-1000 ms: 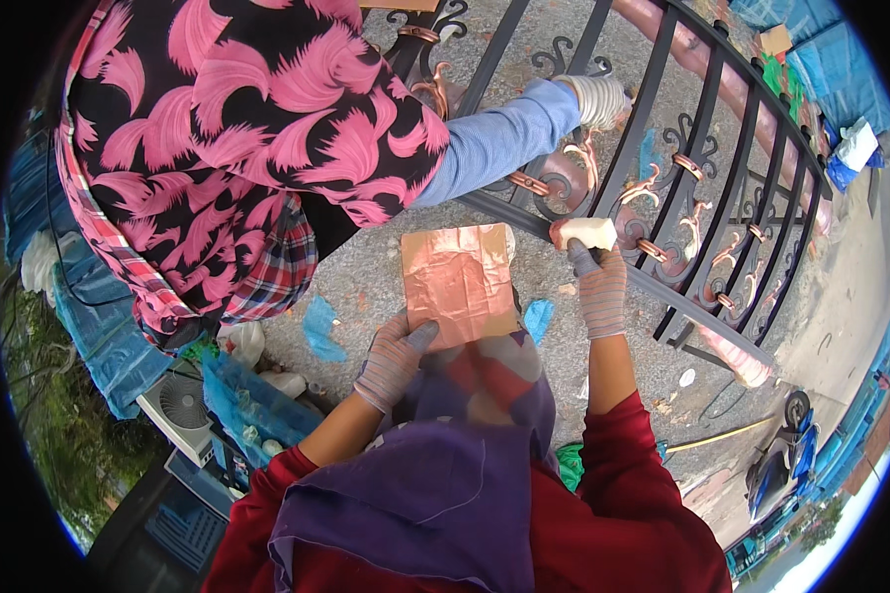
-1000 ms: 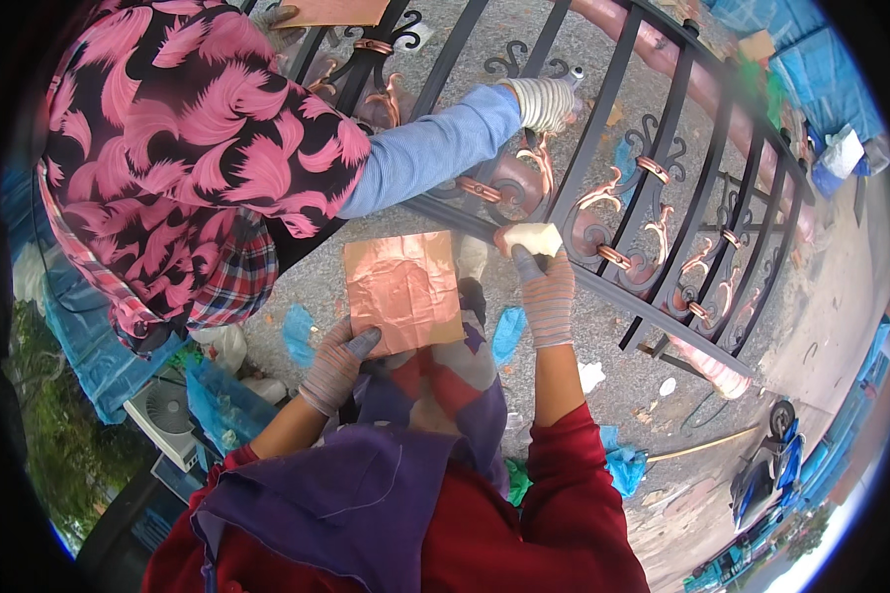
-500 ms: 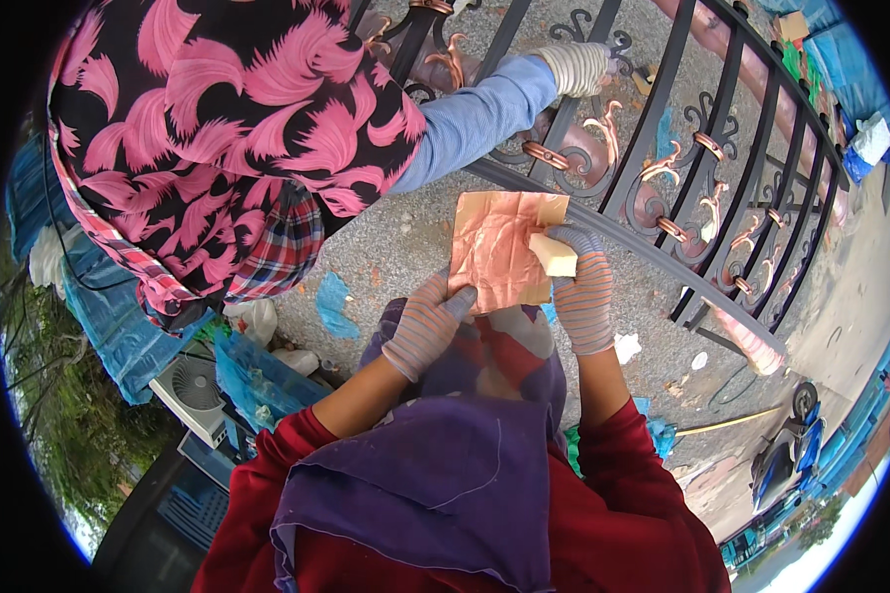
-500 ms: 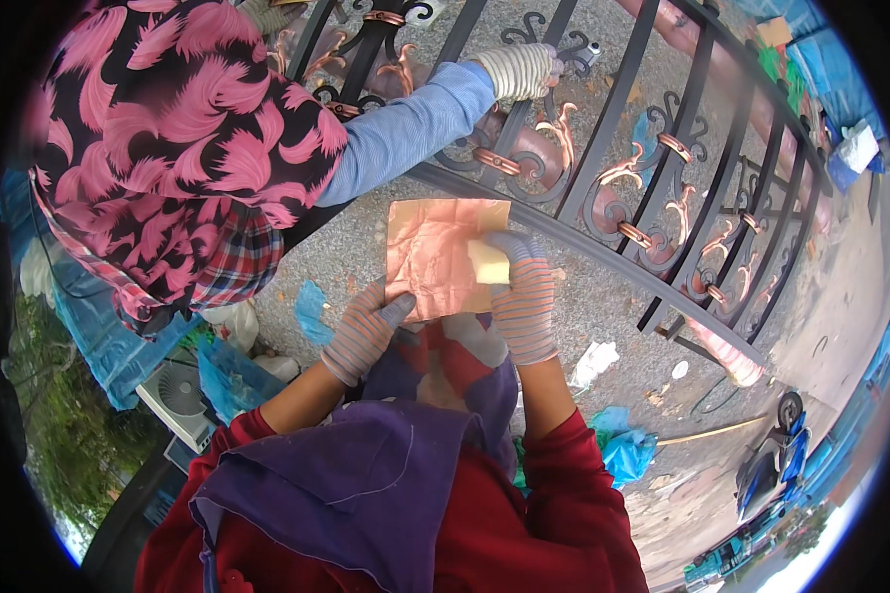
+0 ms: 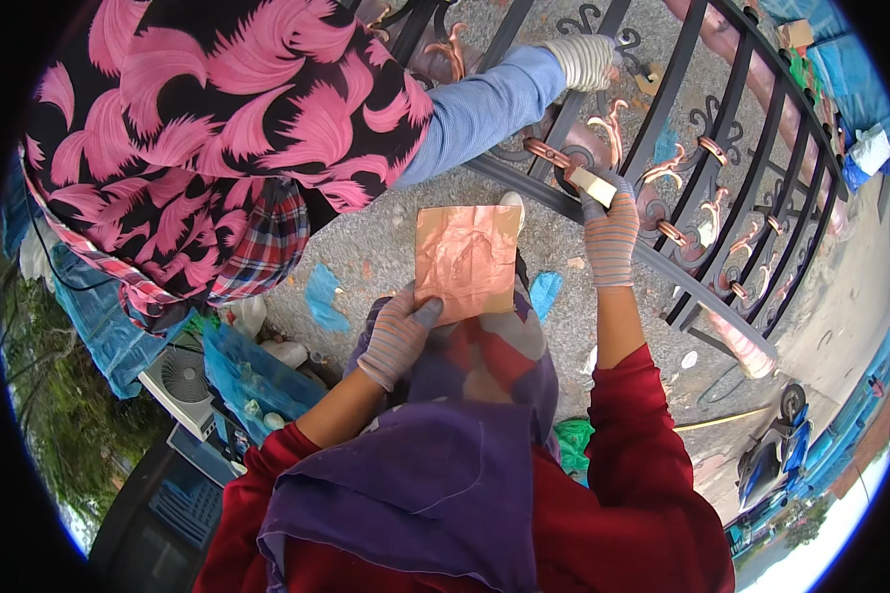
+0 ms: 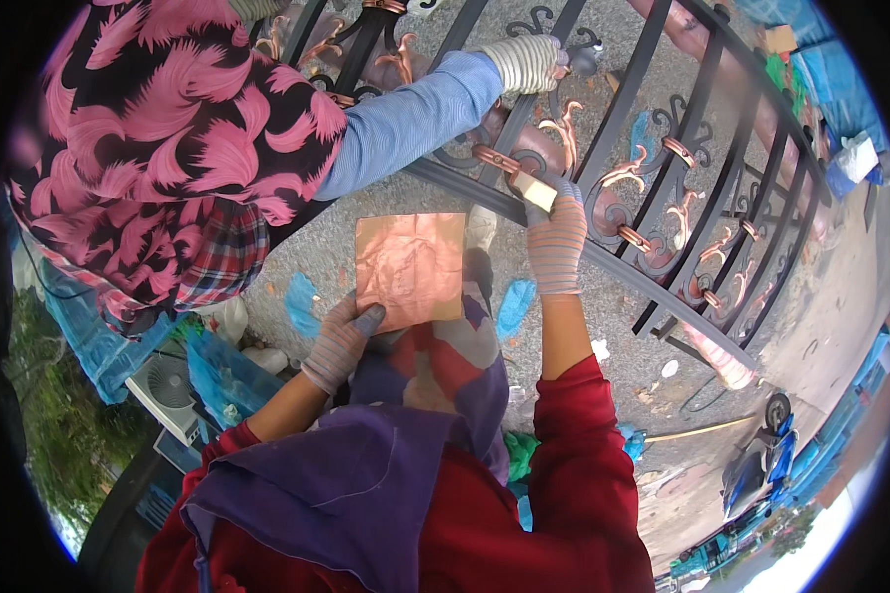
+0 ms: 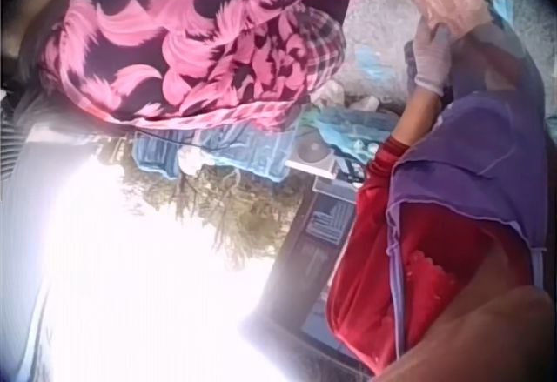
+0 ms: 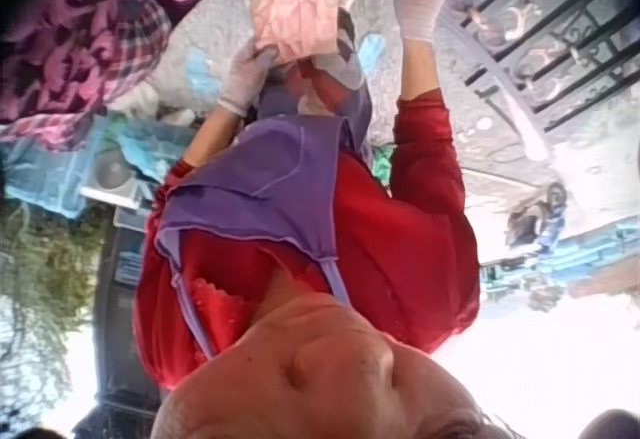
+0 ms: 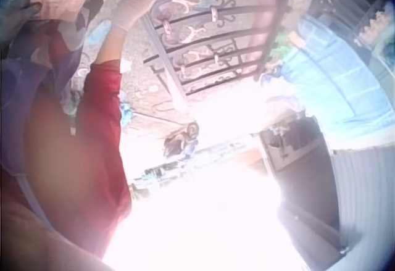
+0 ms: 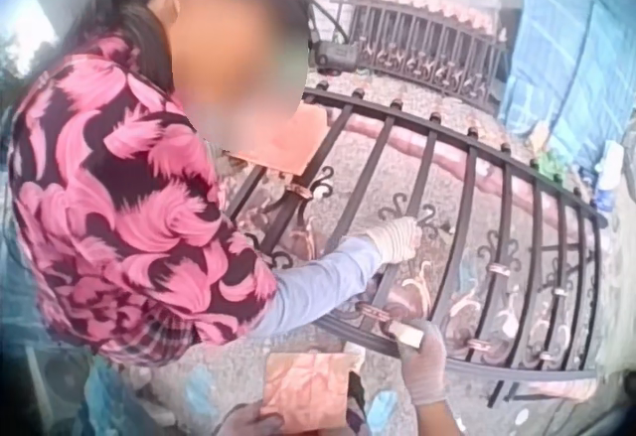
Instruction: The person applies pink paint to a metal gate using a brush, repeatedly dipping the brush into a paint container held in the other hand. The person works on the decorative elements of the gate, moving along its length to cover different sections.
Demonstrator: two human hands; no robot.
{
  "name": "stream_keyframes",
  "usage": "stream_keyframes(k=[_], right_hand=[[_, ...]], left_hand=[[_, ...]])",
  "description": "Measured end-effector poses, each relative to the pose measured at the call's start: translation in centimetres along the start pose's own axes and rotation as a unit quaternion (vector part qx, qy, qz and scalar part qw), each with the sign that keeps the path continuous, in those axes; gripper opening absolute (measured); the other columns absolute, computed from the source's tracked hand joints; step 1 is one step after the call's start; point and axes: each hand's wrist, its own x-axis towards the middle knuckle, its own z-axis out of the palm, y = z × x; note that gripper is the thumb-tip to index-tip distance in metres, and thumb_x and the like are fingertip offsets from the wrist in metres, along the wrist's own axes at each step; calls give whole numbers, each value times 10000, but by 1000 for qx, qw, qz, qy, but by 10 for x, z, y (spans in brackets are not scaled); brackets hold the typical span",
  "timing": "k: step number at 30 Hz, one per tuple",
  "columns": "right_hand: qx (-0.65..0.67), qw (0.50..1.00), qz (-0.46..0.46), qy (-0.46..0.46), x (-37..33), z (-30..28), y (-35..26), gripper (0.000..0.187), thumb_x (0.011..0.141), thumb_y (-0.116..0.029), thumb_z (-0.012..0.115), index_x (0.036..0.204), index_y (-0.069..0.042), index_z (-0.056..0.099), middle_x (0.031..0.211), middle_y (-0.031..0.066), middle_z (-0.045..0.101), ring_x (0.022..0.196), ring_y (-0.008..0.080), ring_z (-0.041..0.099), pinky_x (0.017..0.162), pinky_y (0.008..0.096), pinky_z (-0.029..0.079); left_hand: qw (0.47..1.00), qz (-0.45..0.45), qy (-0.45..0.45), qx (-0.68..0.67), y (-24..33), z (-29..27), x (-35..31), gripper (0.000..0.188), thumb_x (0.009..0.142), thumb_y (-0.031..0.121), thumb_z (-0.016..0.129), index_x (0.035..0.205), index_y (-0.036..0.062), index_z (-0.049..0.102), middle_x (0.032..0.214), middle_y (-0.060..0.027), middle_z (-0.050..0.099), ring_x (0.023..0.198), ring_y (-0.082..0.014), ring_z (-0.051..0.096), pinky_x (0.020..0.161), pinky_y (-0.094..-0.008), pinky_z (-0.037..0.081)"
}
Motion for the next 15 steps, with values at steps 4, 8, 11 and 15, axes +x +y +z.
stream_keyframes(k=[4, 8, 11, 15], right_hand=[[-23, 999, 25, -20, 20, 20, -7, 240, 814, -78, 701, 1036, -31, 624, 953, 140, 652, 839, 288, 632, 747, 346, 500], [-72, 997, -14, 16, 14, 16, 4, 282, 761, -95, 690, 1027, -36, 620, 917, 194, 611, 856, 405, 583, 758, 446, 476], [12, 999, 47, 18, 6, 14, 9, 281, 788, -93, 710, 1049, -37, 620, 959, 154, 631, 868, 311, 605, 792, 383, 486], [-44, 999, -2, -7, 12, 21, 9, 296, 778, -14, 693, 1063, -41, 620, 964, 116, 645, 891, 246, 627, 822, 350, 497]], left_hand=[[1000, -1, -3, 30, 3, -2, -4, 191, 917, 135, 614, 1036, -14, 601, 897, -50, 643, 818, -89, 567, 716, -257, 487], [995, -10, 13, 96, -1, -6, -4, 218, 911, 168, 629, 1026, -16, 600, 893, -56, 649, 814, -91, 573, 715, -260, 487], [999, -4, 28, -19, -3, -3, -7, 226, 908, 180, 634, 1014, -17, 601, 883, -54, 648, 807, -91, 573, 710, -259, 488], [999, -31, 14, 19, 2, 2, -6, 205, 914, 159, 620, 1018, -17, 602, 889, -49, 647, 805, -88, 570, 716, -253, 488]])
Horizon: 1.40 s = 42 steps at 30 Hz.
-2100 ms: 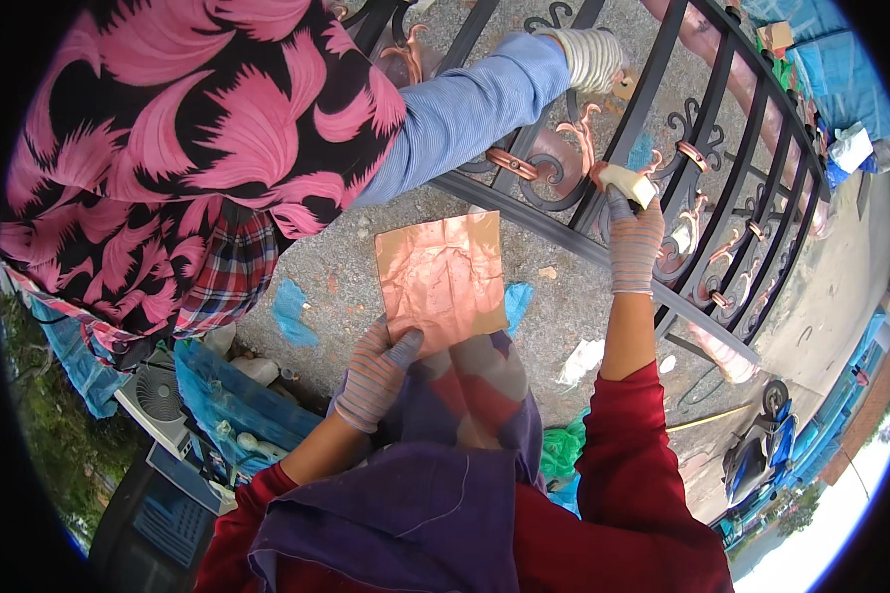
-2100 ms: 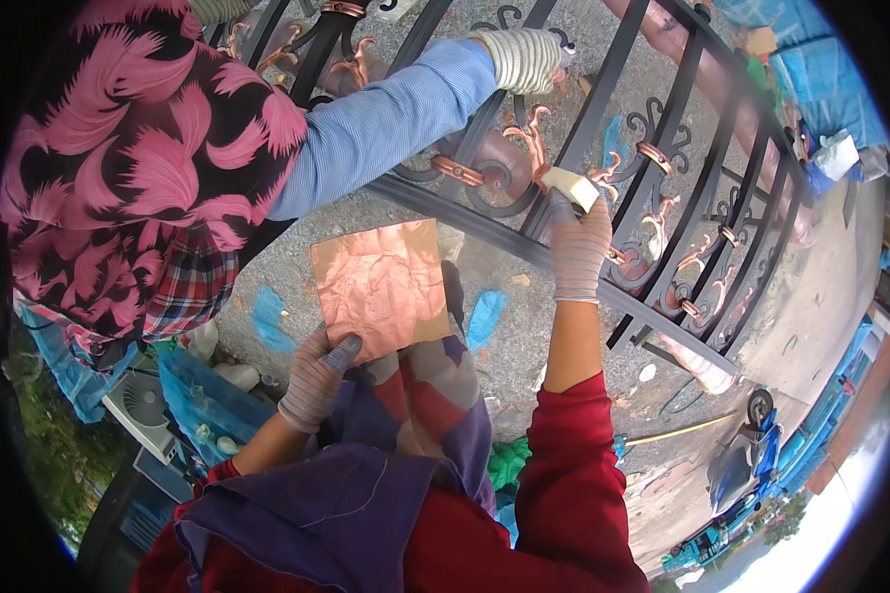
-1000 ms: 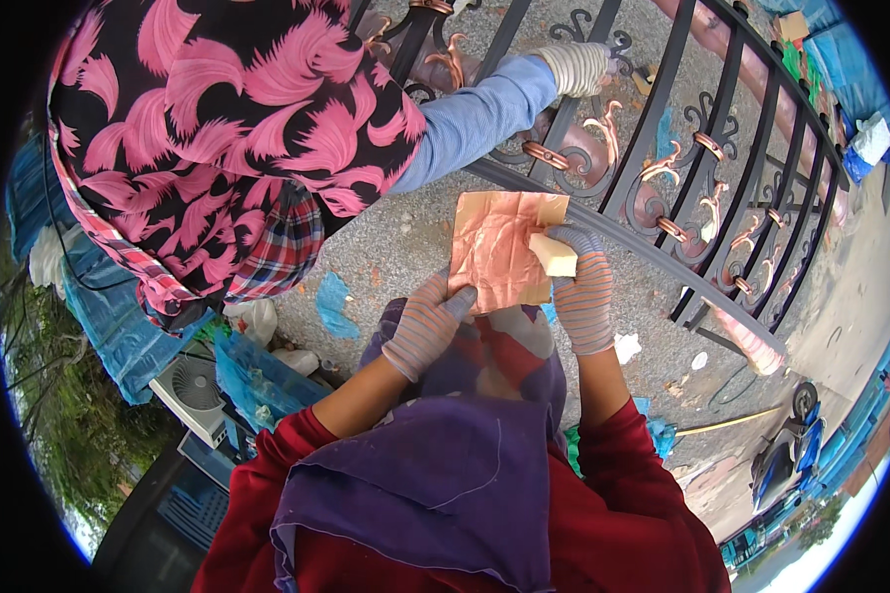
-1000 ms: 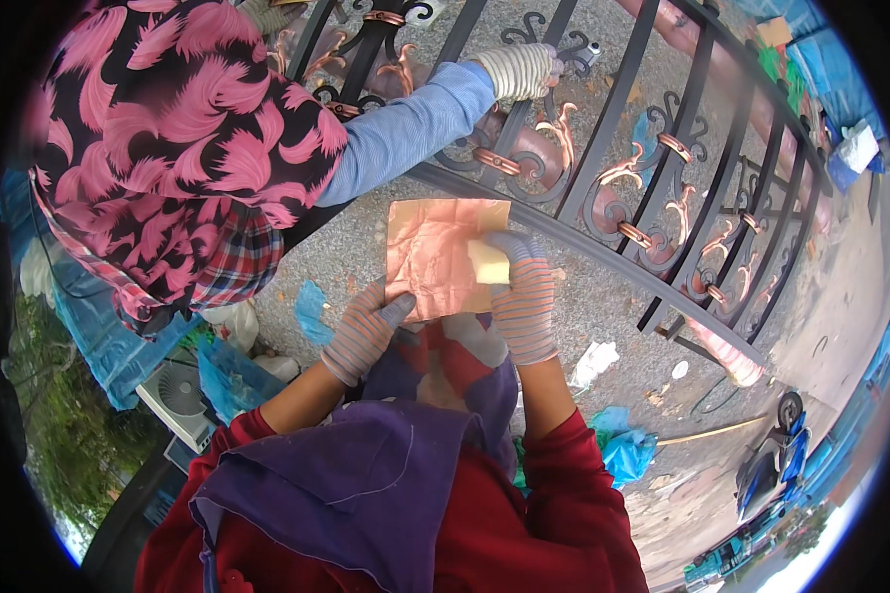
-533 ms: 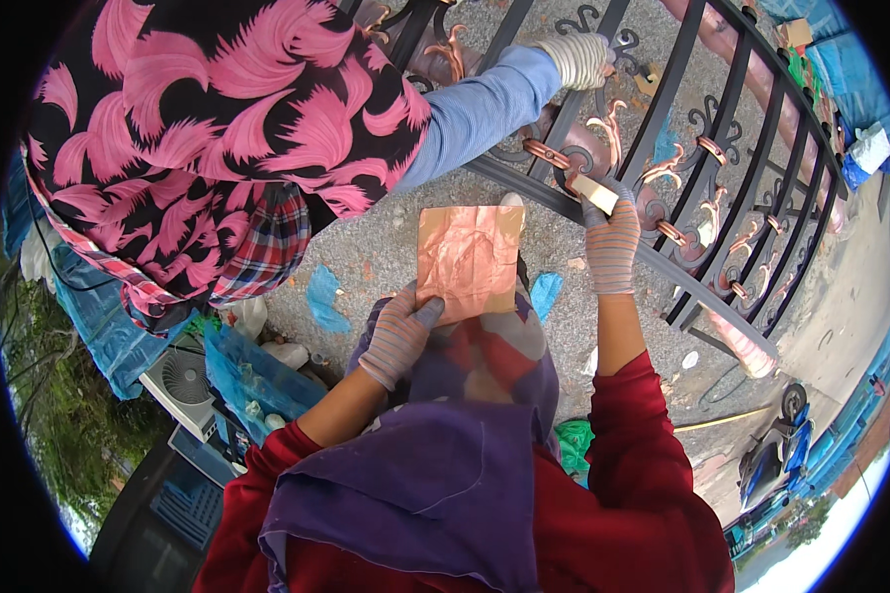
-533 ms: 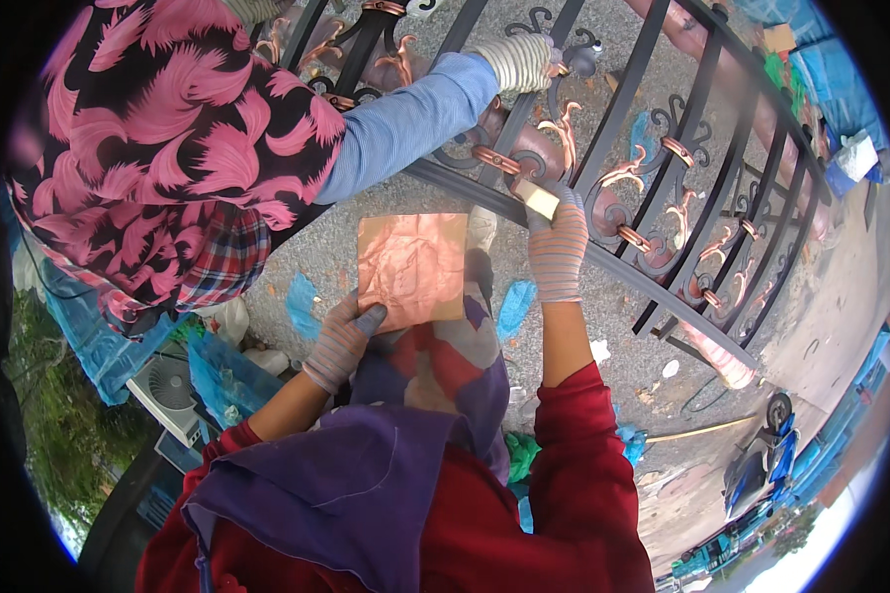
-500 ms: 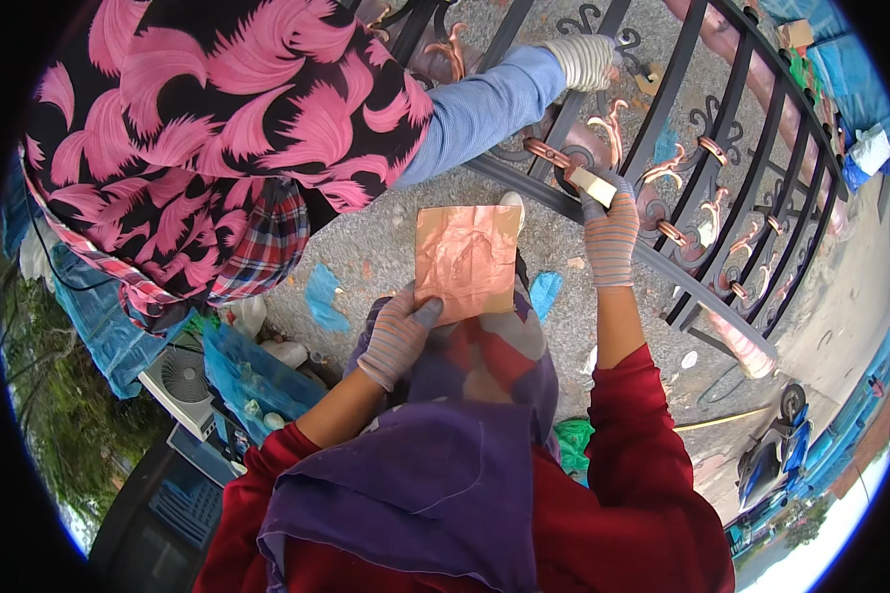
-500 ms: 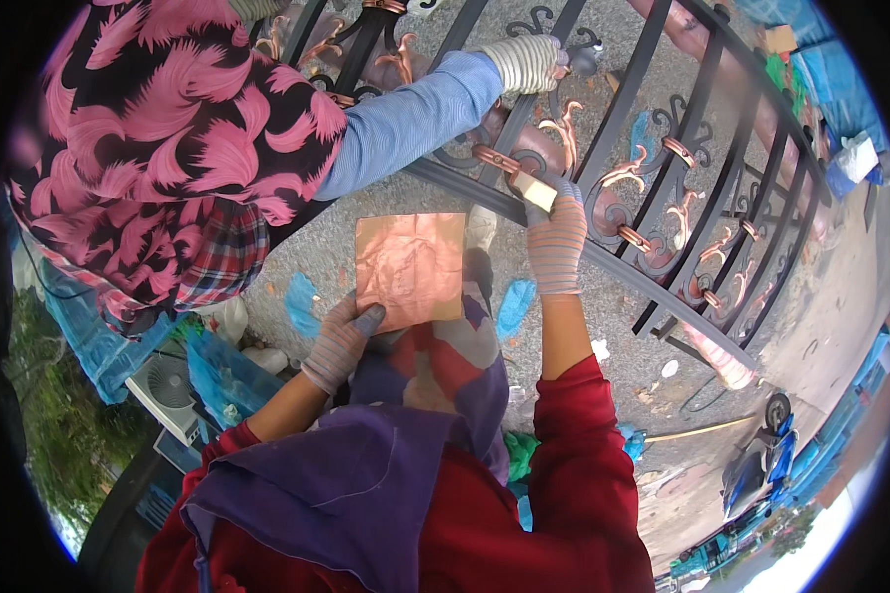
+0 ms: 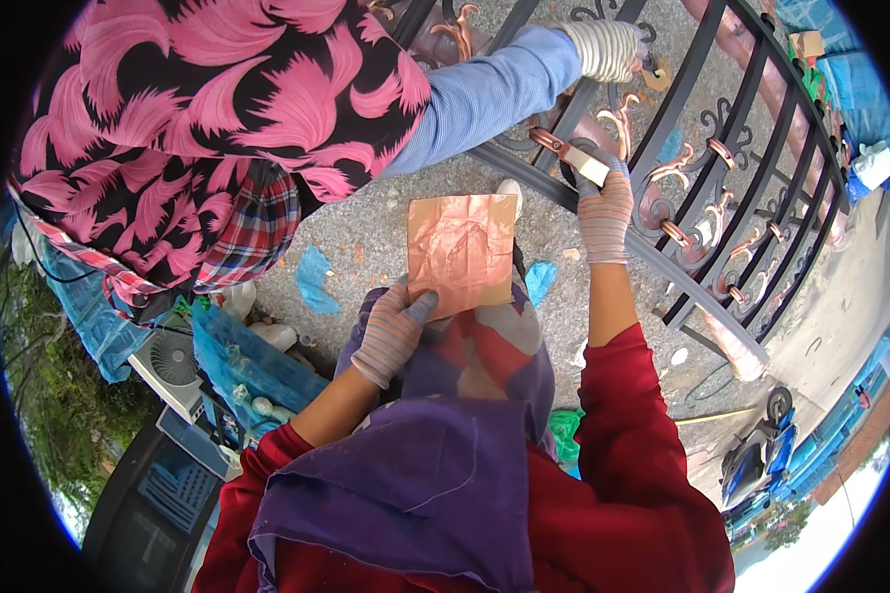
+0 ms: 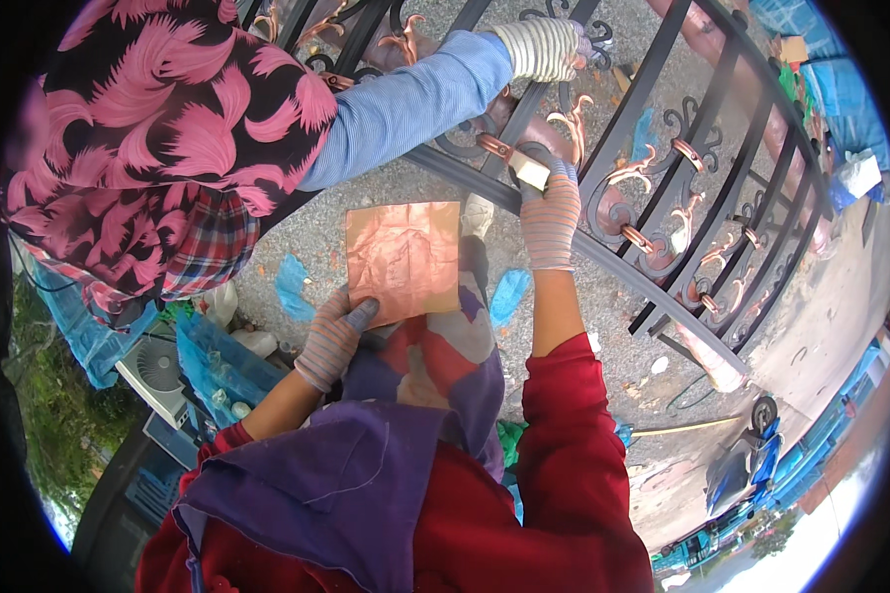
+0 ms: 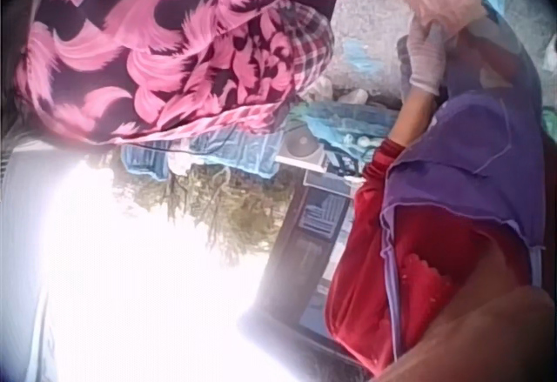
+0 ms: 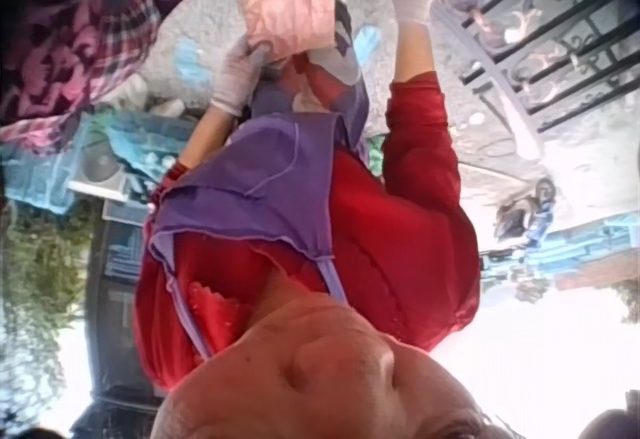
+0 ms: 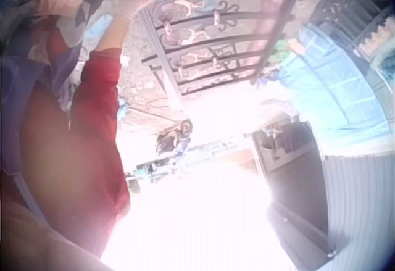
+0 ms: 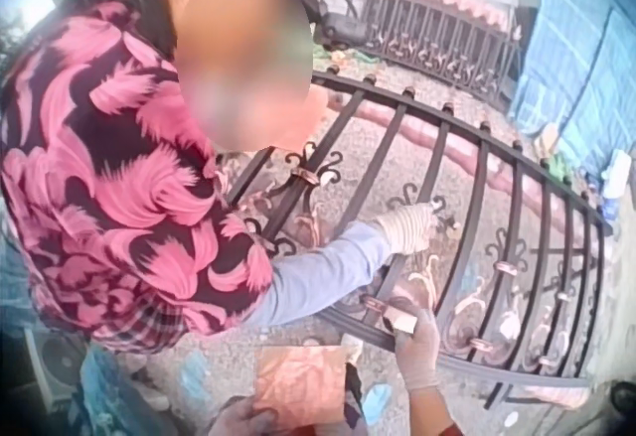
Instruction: The person applies pink paint to a metal gate using a brush, repeatedly dipping the brush into a paint container held in the other hand. The person works on the decorative elements of the gate, moving along its length to cover different sections.
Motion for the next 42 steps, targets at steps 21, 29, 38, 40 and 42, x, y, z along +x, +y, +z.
stream_keyframes(k=[21, 29, 38, 40, 42], right_hand=[[27, 999, 27, 10, 0, 3, 23, 324, 755, -15, 674, 1073, -34, 612, 1016, 183, 629, 961, 356, 600, 844, 391, 482], [145, 985, 92, 15, -10, 5, 29, 304, 819, -156, 693, 1064, 4, 611, 961, 194, 644, 881, 360, 616, 797, 394, 489], [28, 999, 22, 28, 3, 3, -24, 362, 770, -116, 699, 1100, -10, 595, 989, 202, 613, 912, 406, 585, 798, 445, 477], [-48, 996, -73, -4, 4, 12, -27, 401, 739, -131, 685, 1118, -41, 589, 933, 188, 612, 900, 375, 584, 819, 445, 471], [-144, 986, -44, -74, 13, 26, -24, 343, 723, -145, 668, 1040, -44, 582, 875, 186, 615, 885, 373, 581, 810, 449, 468]], left_hand=[[1000, 3, -7, -2, 12, 6, -5, 207, 917, 158, 617, 1034, -12, 606, 927, -48, 650, 834, -88, 571, 739, -246, 485], [999, 5, 8, -40, 6, 3, -7, 192, 910, 176, 629, 1013, 15, 623, 887, -29, 639, 811, -84, 553, 732, -252, 472], [998, 6, 8, -67, 2, -11, -8, 243, 914, 200, 633, 1053, 1, 612, 936, -42, 647, 864, -104, 570, 779, -263, 476], [999, 7, 2, -35, 4, -15, -8, 251, 917, 199, 628, 1063, -3, 606, 946, -41, 648, 875, -105, 570, 790, -265, 475], [999, 4, -16, -51, 8, -14, -7, 256, 915, 200, 630, 1072, 0, 604, 950, -40, 648, 881, -105, 572, 794, -265, 476]])
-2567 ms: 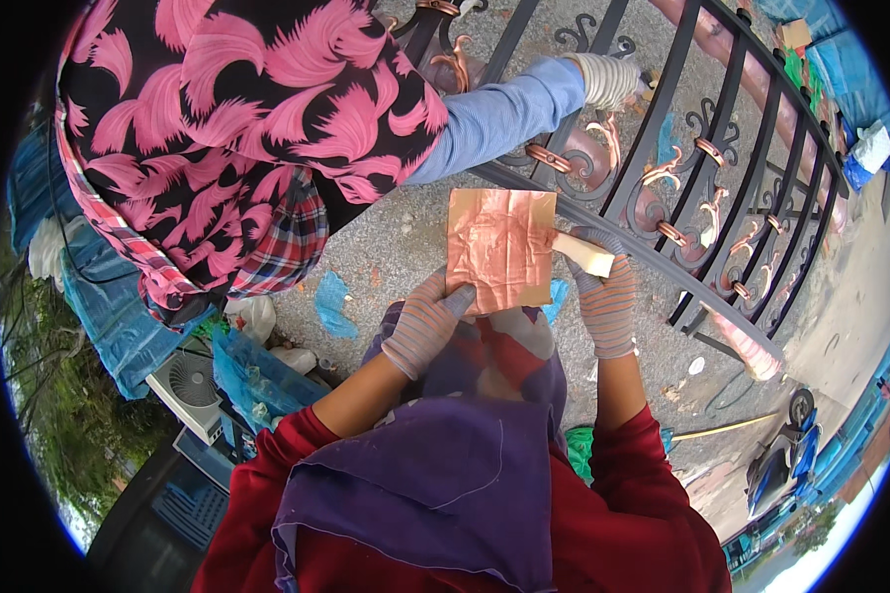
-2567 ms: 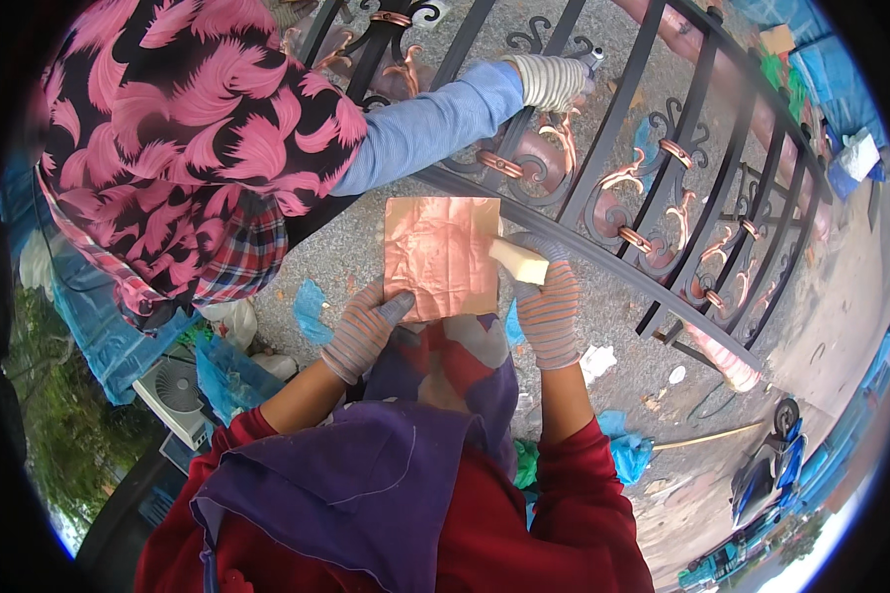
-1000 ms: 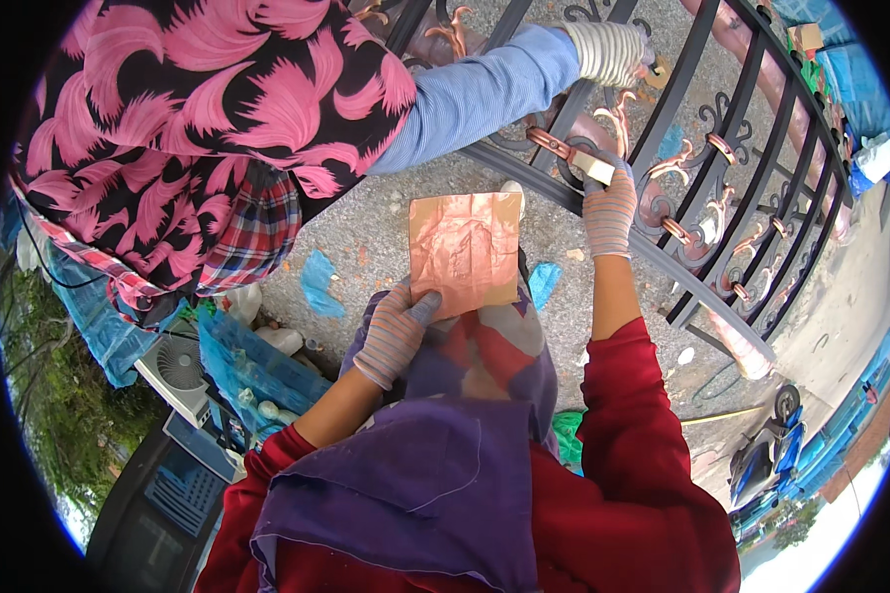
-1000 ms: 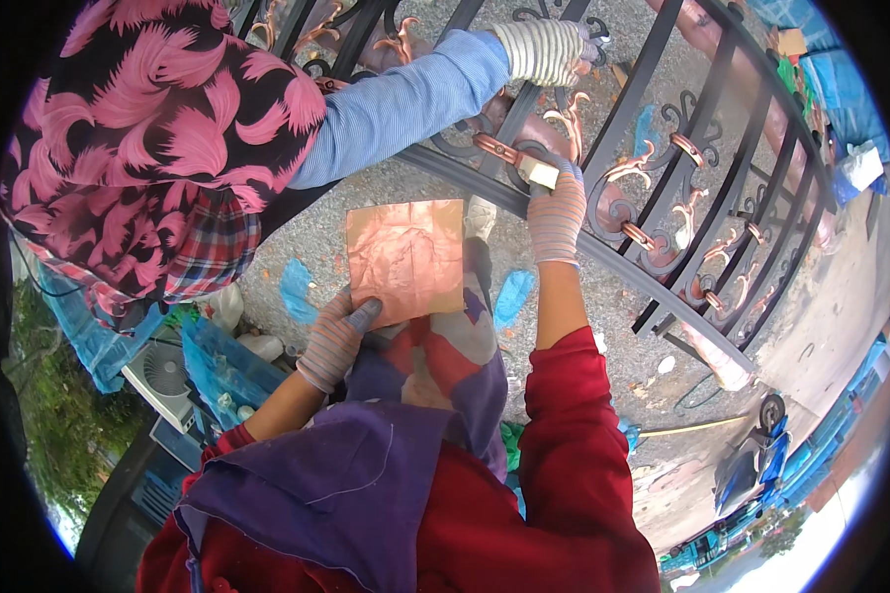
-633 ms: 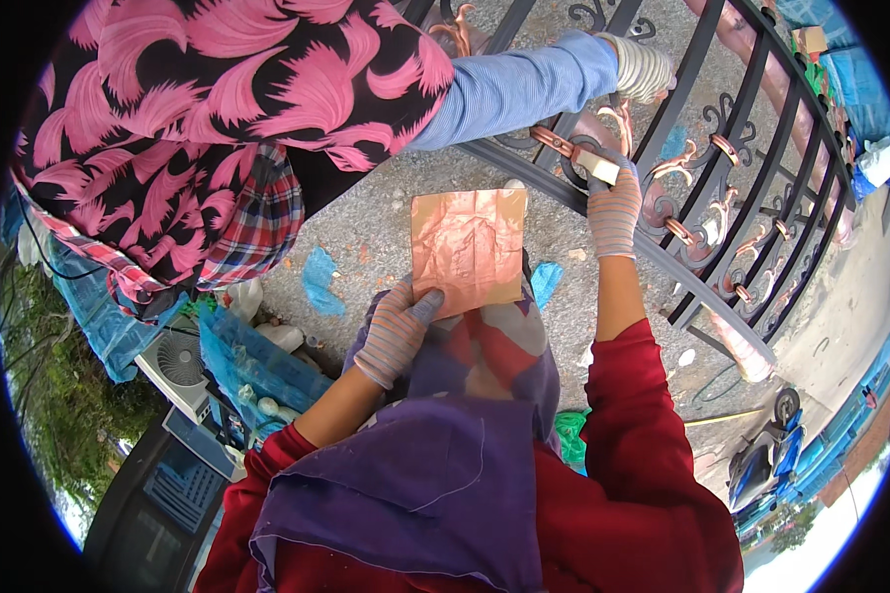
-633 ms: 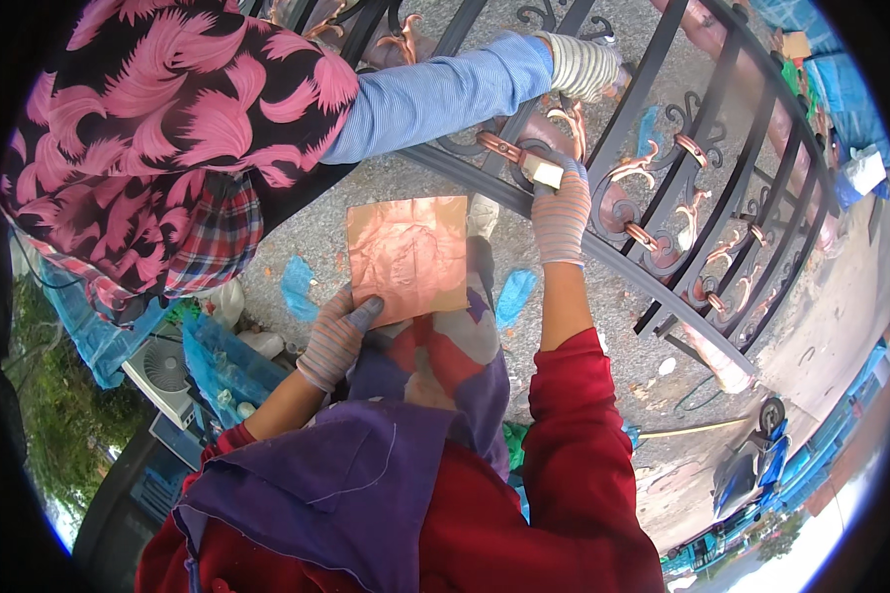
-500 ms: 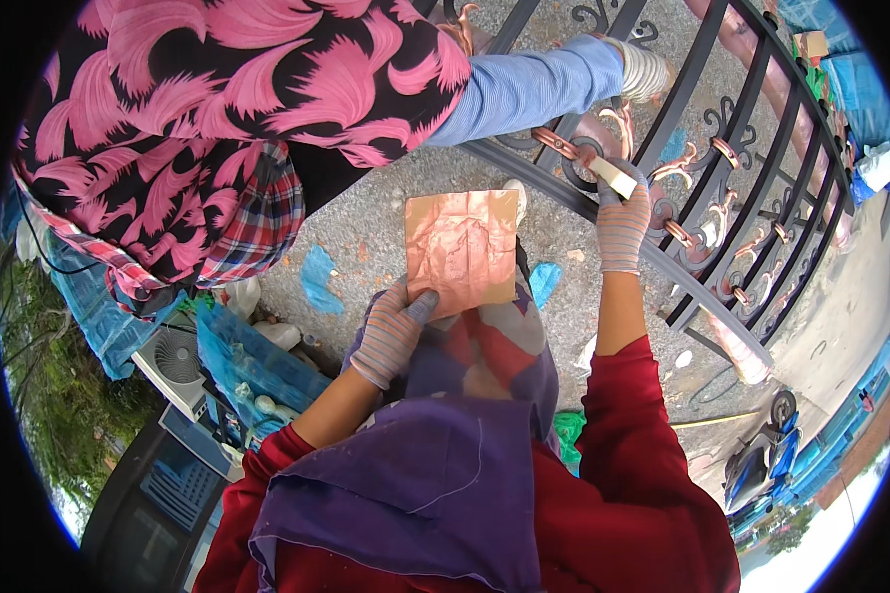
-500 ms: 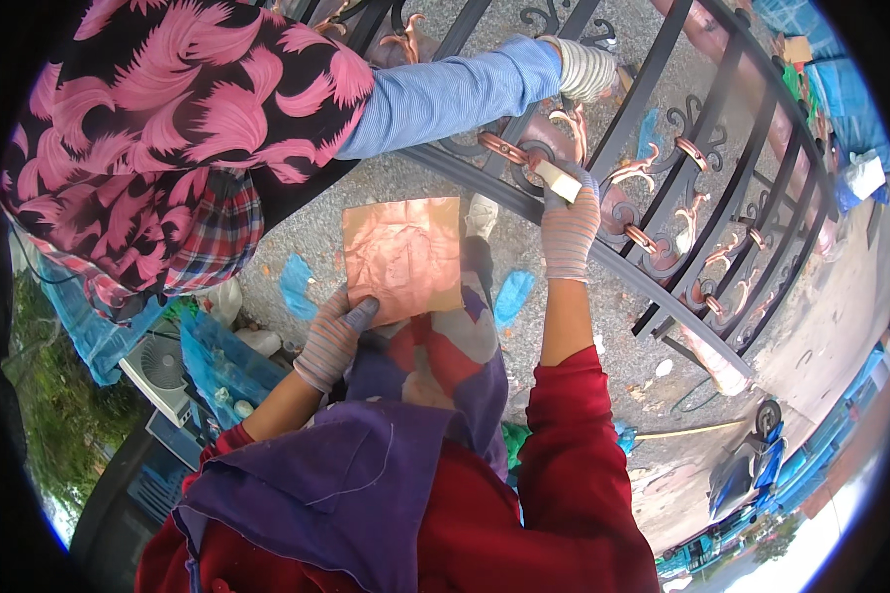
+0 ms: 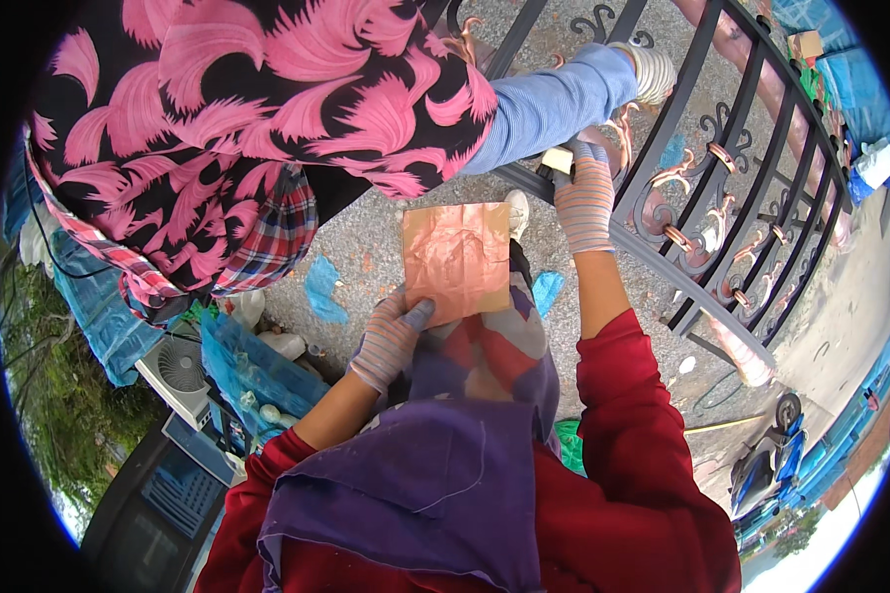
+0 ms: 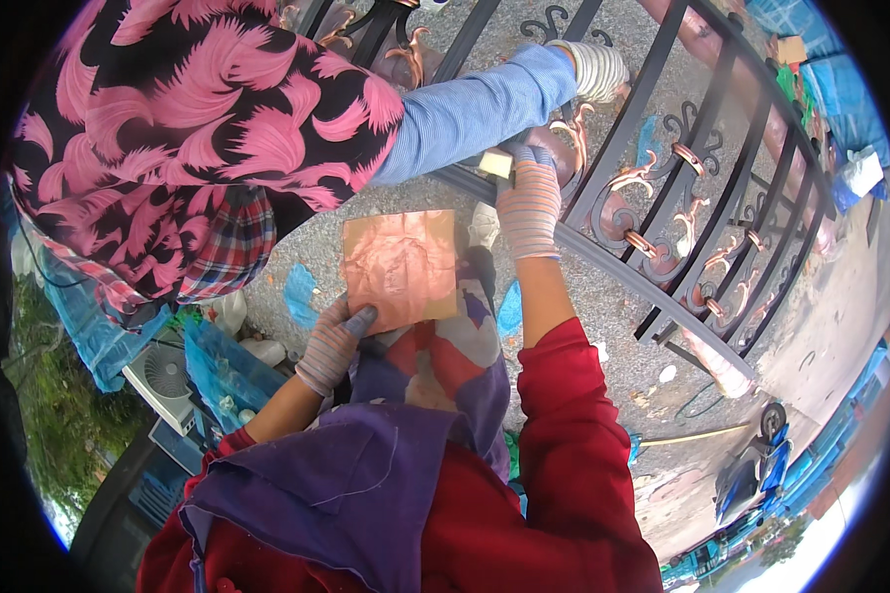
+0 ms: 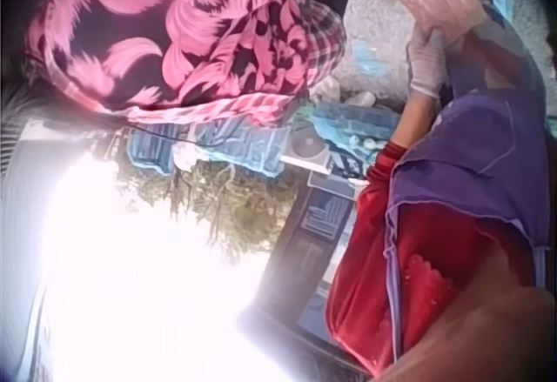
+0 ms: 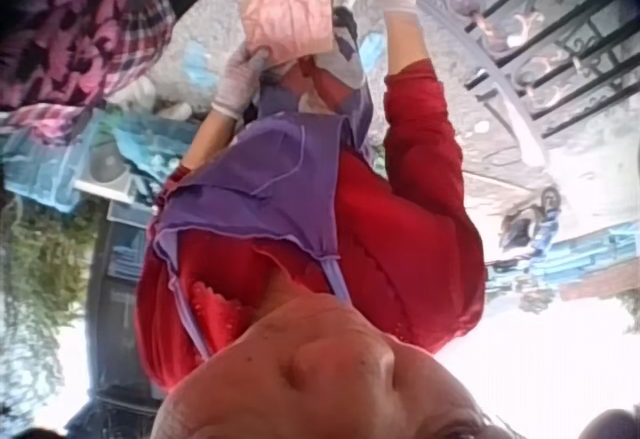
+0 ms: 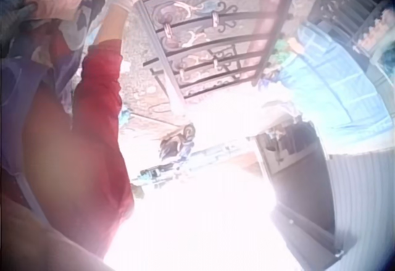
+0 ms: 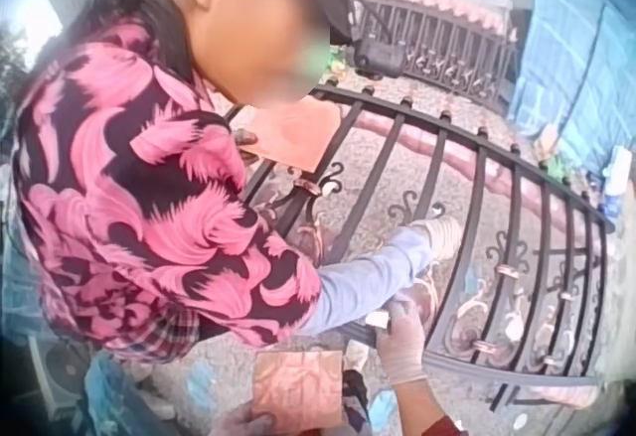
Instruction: The person applies pink paint to a metal gate using a brush, repeatedly dipping the brush into a paint container held in the other hand. The person works on the decorative elements of the gate, moving along its length to cover different sections.
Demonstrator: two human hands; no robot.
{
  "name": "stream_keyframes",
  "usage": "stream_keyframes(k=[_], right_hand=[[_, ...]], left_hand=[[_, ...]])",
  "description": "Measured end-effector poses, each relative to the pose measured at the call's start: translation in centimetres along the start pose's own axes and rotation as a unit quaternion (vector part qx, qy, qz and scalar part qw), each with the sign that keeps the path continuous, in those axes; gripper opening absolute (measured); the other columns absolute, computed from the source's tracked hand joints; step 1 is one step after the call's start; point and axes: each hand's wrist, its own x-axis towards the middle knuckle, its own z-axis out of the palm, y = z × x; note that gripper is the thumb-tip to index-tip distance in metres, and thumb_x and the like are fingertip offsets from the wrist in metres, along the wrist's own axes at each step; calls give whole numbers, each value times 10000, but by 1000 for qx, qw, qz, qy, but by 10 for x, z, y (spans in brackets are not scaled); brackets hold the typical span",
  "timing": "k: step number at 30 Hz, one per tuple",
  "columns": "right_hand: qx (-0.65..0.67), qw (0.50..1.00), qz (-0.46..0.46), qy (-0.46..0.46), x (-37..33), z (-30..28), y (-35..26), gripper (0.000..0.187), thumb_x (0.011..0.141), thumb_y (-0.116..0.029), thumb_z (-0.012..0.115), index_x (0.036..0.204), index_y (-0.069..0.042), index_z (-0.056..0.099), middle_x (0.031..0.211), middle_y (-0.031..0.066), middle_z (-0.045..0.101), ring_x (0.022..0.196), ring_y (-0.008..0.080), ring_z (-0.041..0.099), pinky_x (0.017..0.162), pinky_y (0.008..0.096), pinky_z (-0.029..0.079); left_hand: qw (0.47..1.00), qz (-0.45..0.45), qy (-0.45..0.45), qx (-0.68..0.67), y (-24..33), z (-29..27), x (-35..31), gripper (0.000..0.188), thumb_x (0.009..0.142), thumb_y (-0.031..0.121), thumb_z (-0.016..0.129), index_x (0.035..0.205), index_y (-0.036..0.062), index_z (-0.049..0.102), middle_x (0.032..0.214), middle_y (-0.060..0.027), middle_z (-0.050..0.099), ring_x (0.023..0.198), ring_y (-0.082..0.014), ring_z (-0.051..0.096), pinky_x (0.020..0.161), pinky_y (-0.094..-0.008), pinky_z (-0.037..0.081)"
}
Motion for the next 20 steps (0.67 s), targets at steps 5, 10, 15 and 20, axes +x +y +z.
stream_keyframes(k=[5, 10, 15, 20], right_hand=[[-1, 999, 31, 40, -3, -30, -10, 267, 767, -157, 666, 977, -22, 571, 875, 202, 610, 851, 389, 575, 742, 459, 474], [49, 996, 77, 14, -46, -62, 15, 295, 804, -181, 688, 1012, -6, 574, 813, 200, 615, 838, 401, 584, 725, 455, 466], [49, 996, 71, -33, -85, -65, 22, 346, 786, -216, 692, 1002, 24, 568, 863, 245, 615, 860, 435, 580, 798, 473, 464], [143, 978, 129, -83, -100, -66, 18, 527, 770, -252, 724, 1230, -60, 553, 1248, 262, 539, 1122, 436, 534, 996, 447, 412]], left_hand=[[999, 18, 1, 44, -18, -18, 4, 279, 916, 207, 624, 1108, 8, 594, 986, -46, 650, 896, -107, 576, 803, -268, 476], [999, 10, -24, -45, -5, -23, 2, 335, 919, 212, 610, 1183, 12, 558, 1061, -68, 647, 915, -127, 606, 770, -272, 505], [993, -25, -50, -105, -1, -20, 11, 355, 915, 181, 599, 1221, 16, 525, 1080, -89, 643, 893, -186, 649, 647, -296, 562], [989, -54, -58, -126, -13, -23, 35, 467, 884, 147, 645, 1311, 66, 472, 1140, -97, 630, 882, -243, 665, 569, -332, 582]])
